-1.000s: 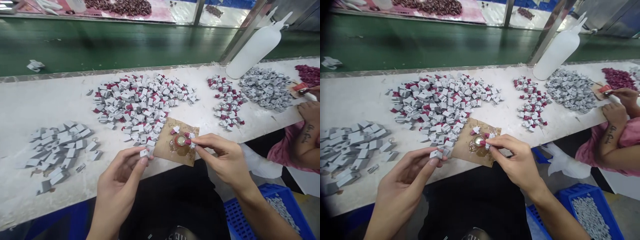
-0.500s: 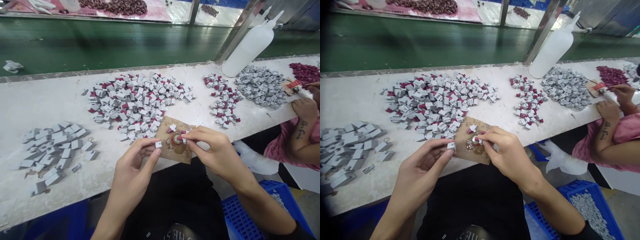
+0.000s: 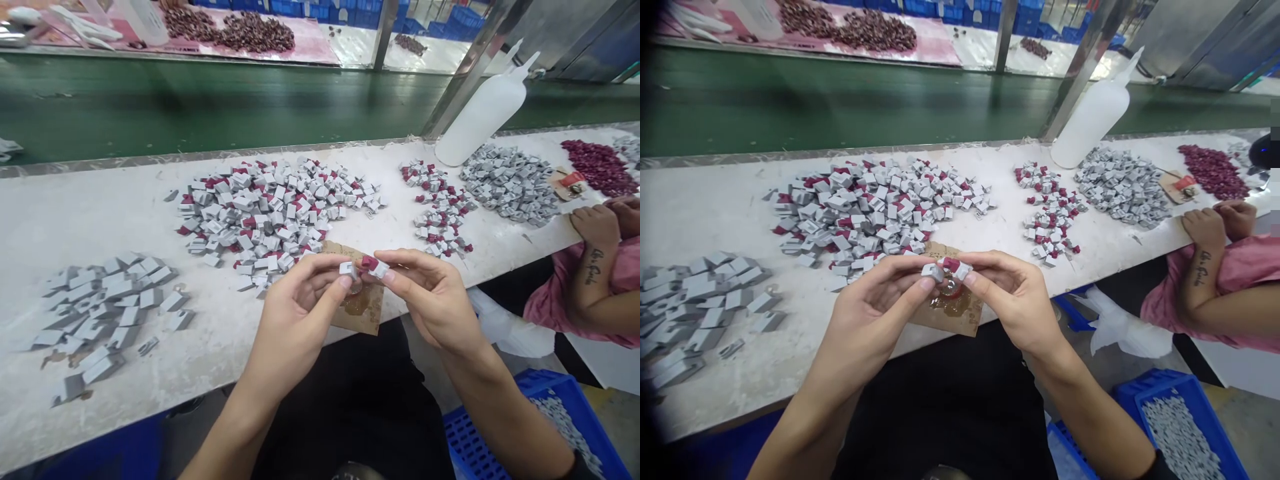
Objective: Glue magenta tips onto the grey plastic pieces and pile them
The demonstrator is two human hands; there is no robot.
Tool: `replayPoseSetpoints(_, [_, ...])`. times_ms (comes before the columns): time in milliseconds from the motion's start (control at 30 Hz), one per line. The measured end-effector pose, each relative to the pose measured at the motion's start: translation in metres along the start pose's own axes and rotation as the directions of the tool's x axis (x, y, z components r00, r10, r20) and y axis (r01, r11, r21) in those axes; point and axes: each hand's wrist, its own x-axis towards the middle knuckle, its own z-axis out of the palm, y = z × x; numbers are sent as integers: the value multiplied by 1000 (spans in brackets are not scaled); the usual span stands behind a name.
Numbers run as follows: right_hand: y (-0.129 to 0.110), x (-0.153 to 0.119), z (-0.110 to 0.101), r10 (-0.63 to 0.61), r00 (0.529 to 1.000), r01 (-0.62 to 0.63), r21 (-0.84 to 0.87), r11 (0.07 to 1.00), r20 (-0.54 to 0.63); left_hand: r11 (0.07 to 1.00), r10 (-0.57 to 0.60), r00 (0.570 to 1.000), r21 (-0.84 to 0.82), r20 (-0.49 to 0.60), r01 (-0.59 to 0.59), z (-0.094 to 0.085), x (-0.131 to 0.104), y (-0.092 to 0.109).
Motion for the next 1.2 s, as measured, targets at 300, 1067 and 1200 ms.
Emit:
replayPoseSetpoints(300, [-8,5,3,-34,999,35,-15,999,27,999,43,995,-6,88,-43,4,9,-4])
replayPoseSetpoints(1067, [-29,188,-134,-267,765,-5,-419,908,-586,709,-15,970,682,-243,182,-61,258,74])
replayPoseSetpoints(1200, [-29,260,-196,-418,633,-27,-558,830,-652,667,-116,921,658,-371,349,-101,316,63])
